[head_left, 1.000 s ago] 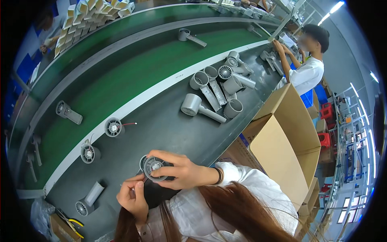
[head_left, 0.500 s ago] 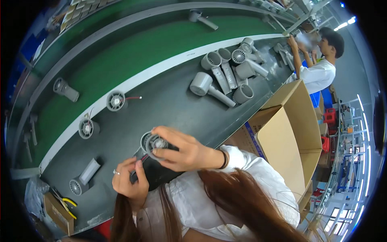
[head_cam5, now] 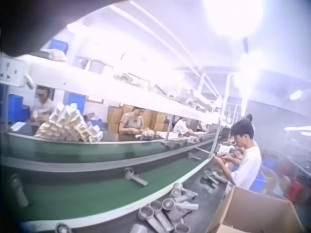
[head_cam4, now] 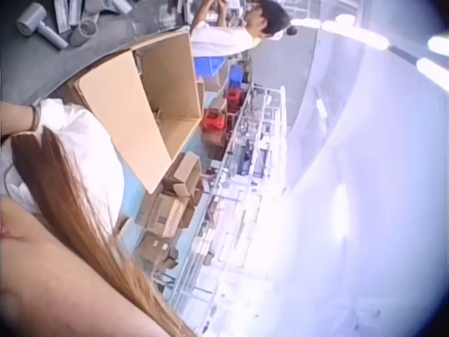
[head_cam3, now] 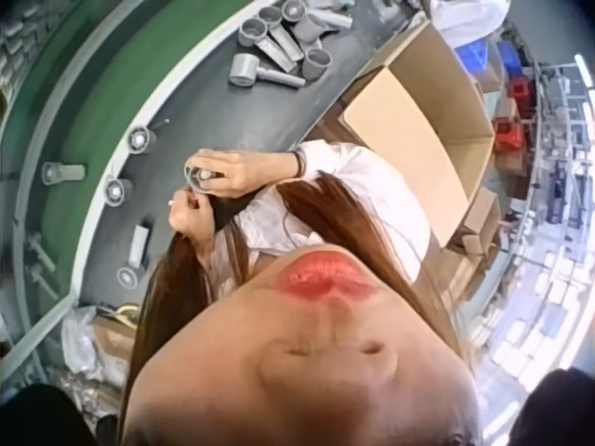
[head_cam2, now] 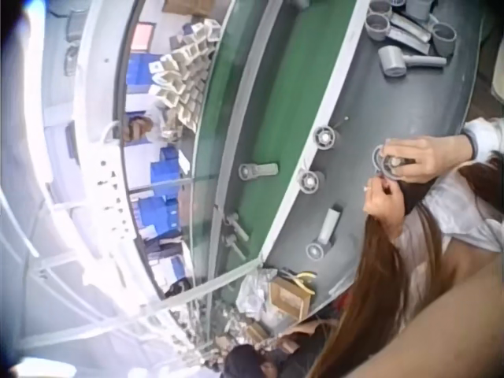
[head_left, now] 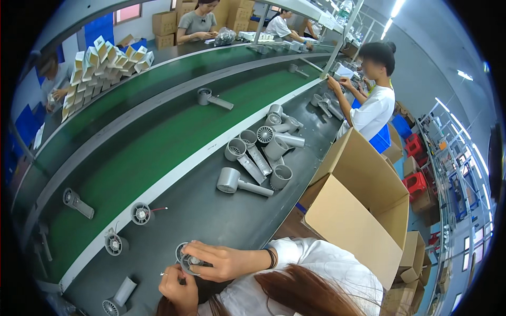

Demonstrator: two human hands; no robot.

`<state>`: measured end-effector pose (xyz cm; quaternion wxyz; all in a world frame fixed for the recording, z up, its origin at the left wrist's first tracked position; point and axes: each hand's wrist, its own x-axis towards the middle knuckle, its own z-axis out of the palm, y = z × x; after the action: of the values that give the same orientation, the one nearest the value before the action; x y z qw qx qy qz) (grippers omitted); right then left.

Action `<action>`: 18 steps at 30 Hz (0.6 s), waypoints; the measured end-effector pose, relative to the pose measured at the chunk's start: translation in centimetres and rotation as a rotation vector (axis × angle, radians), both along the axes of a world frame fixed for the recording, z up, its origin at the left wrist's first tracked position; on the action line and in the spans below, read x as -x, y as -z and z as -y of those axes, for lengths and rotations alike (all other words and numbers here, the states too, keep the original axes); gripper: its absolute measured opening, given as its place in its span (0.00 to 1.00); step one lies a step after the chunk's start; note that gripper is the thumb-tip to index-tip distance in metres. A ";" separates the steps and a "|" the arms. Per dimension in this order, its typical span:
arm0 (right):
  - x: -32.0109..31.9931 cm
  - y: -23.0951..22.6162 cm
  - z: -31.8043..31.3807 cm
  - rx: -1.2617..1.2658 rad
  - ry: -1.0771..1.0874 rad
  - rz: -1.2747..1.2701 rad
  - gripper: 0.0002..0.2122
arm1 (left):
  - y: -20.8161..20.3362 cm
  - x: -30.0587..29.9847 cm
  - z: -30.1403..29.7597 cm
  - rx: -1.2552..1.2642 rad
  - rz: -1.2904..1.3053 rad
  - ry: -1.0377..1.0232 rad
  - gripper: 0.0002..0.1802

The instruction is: The person assembles handheld fans by hand, threading wires through plastic housings, fitting the motor units into the fan casings, and placing the assembled units onto the conveyor belt.

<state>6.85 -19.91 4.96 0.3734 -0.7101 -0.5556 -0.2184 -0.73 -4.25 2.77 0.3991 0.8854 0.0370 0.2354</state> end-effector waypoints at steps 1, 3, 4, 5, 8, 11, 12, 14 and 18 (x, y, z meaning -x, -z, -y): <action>0.0 0.1 -0.2 -0.017 -0.002 0.007 0.09 | 0.1 0.0 0.0 0.016 -0.001 -0.013 0.08; -0.2 -0.1 -0.3 -0.030 -0.002 0.042 0.09 | -0.1 -0.3 0.0 -0.006 0.009 0.006 0.08; -0.3 -0.2 -0.3 -0.041 -0.009 0.072 0.09 | -0.2 -0.4 0.0 -0.028 0.015 0.019 0.08; -0.3 -0.1 -0.3 -0.045 0.000 0.075 0.09 | -0.3 -0.4 0.0 -0.032 0.018 0.028 0.08; -0.4 0.5 -0.5 -0.080 0.030 0.107 0.10 | -0.5 -0.4 0.3 -0.090 0.011 -0.001 0.07; -0.6 2.0 -1.5 -0.130 -0.040 0.059 0.09 | 0.0 0.0 -0.1 -0.120 -0.045 -0.103 0.08; -0.7 2.0 -1.6 -0.136 -0.014 0.064 0.09 | -0.4 0.1 -0.1 -0.126 -0.041 -0.077 0.08; -0.7 1.9 -1.6 -0.145 -0.044 0.021 0.09 | -1.2 0.5 -0.1 -0.235 -0.050 -0.167 0.06; -1.1 2.0 -0.9 -0.143 -0.027 -0.016 0.09 | -1.5 0.5 -0.4 -0.182 -0.070 -0.118 0.05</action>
<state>7.95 -18.98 2.95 0.4306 -0.6757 -0.5452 -0.2465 -1.21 -3.84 4.29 0.3012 0.9220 0.0814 0.2295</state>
